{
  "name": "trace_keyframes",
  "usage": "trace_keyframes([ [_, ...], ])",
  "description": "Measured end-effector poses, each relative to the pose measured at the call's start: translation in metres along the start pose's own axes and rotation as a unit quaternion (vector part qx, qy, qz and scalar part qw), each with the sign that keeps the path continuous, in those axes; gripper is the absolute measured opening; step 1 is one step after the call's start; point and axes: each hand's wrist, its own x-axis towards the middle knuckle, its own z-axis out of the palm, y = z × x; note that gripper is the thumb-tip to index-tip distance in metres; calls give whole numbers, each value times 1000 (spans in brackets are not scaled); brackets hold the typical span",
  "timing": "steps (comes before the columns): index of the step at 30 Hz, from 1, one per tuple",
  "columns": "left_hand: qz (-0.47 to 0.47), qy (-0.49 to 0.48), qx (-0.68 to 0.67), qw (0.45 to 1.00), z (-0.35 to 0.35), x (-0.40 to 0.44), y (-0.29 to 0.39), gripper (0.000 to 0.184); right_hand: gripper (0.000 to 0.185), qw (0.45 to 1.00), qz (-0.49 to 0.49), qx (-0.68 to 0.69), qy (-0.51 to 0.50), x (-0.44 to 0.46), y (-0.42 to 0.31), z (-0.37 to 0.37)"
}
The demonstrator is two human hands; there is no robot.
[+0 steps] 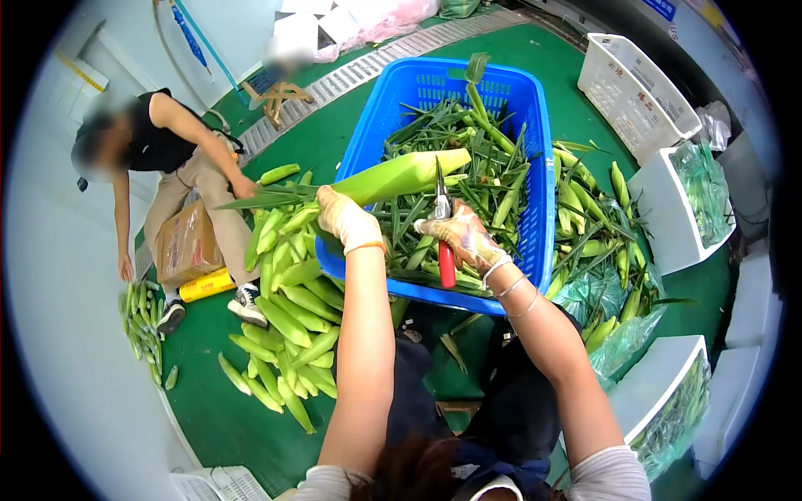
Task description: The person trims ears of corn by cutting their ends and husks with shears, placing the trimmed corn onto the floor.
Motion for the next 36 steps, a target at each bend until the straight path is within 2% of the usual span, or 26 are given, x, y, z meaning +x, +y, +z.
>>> trace_keyframes([
  [2, 19, -17, -52, 998, -3, 0, -4, 55, 43, 995, 23, -101, -9, 10, 11, -6],
  [4, -26, -27, -76, 996, -5, 22, -2, 54, 39, 986, -50, -158, 5, 3, 25, -7],
  [6, 11, -96, -152, 984, -6, 40, 12, 52, 36, 969, -56, -236, 39, 4, 73, -9],
  [7, -35, -109, -163, 980, -8, 55, 19, 51, 37, 963, -68, -256, 41, 2, 93, -13],
  [8, -63, -148, -196, 967, -13, 85, 14, 50, 42, 964, 28, -262, 10, -24, 55, -26],
  [9, -64, -128, -205, 968, -20, 103, 9, 47, 48, 970, 56, -236, -29, -23, 67, -39],
  [10, -66, -108, -216, 968, -25, 113, 9, 45, 56, 972, 80, -221, 22, -29, 58, -46],
  [12, 2, -53, -124, 991, -25, 75, 19, 37, 64, 969, 10, -202, 144, -31, 43, -48],
  [14, 110, -161, -42, 980, -27, 48, 9, 31, 70, 933, -101, -296, 180, -39, 0, -37],
  [15, 128, -167, 87, 974, -26, 27, 15, 33, 69, 913, -190, -327, 151, -32, 1, -35],
  [16, 210, -194, 127, 950, -24, 26, 5, 36, 57, 890, -263, -345, 140, -34, -10, -24],
  [17, 239, -216, 61, 945, -18, 5, 4, 37, 67, 929, -197, -307, 68, -30, -4, -17],
  [18, 210, -232, 114, 943, -14, -2, 8, 35, 69, 951, -130, -271, 69, -23, 15, -10],
  [19, 181, -198, 94, 959, -9, -1, 0, 36, 62, 964, -73, -245, 78, -19, 30, -10],
  [20, 144, -171, 75, 972, -7, 8, -9, 36, 54, 971, -86, -207, 85, -22, 26, -9],
  [21, -14, -217, 0, 976, -10, 28, -14, 34, 50, 992, -86, -45, 74, -31, 22, -16],
  [22, -178, -258, -80, 946, -15, 31, -13, 32, 45, 989, -126, -31, 67, -35, 12, -26],
  [23, -243, -293, 50, 923, -22, 40, -8, 33, 42, 982, -157, 59, 81, -31, 12, -31],
  [26, -61, -202, 147, 966, -15, 19, 7, 45, 33, 932, -171, 278, 159, -25, 5, -28],
  [27, 107, -177, 246, 947, -13, 21, 7, 51, 27, 934, -187, 259, 159, -30, -13, -24],
  [29, 237, -184, 276, 913, -24, 14, 8, 58, 23, 939, -230, 138, 216, -27, -11, -32],
  [30, 261, -135, 271, 917, -28, -10, 20, 55, 22, 930, -265, 80, 244, -15, -9, -34],
  [32, 369, -80, 149, 914, -19, 14, 7, 54, 25, 902, -257, 105, 330, -4, 0, -26],
  [34, 221, 60, 32, 973, -27, 79, 26, 54, 22, 827, -331, -70, 450, -8, 11, -57],
  [35, 198, 6, -99, 975, -48, 91, 46, 54, 20, 883, -267, 2, 385, -19, 2, -73],
  [36, 190, 45, 10, 981, -69, 111, 55, 53, 19, 924, -190, 68, 326, -29, -8, -88],
])
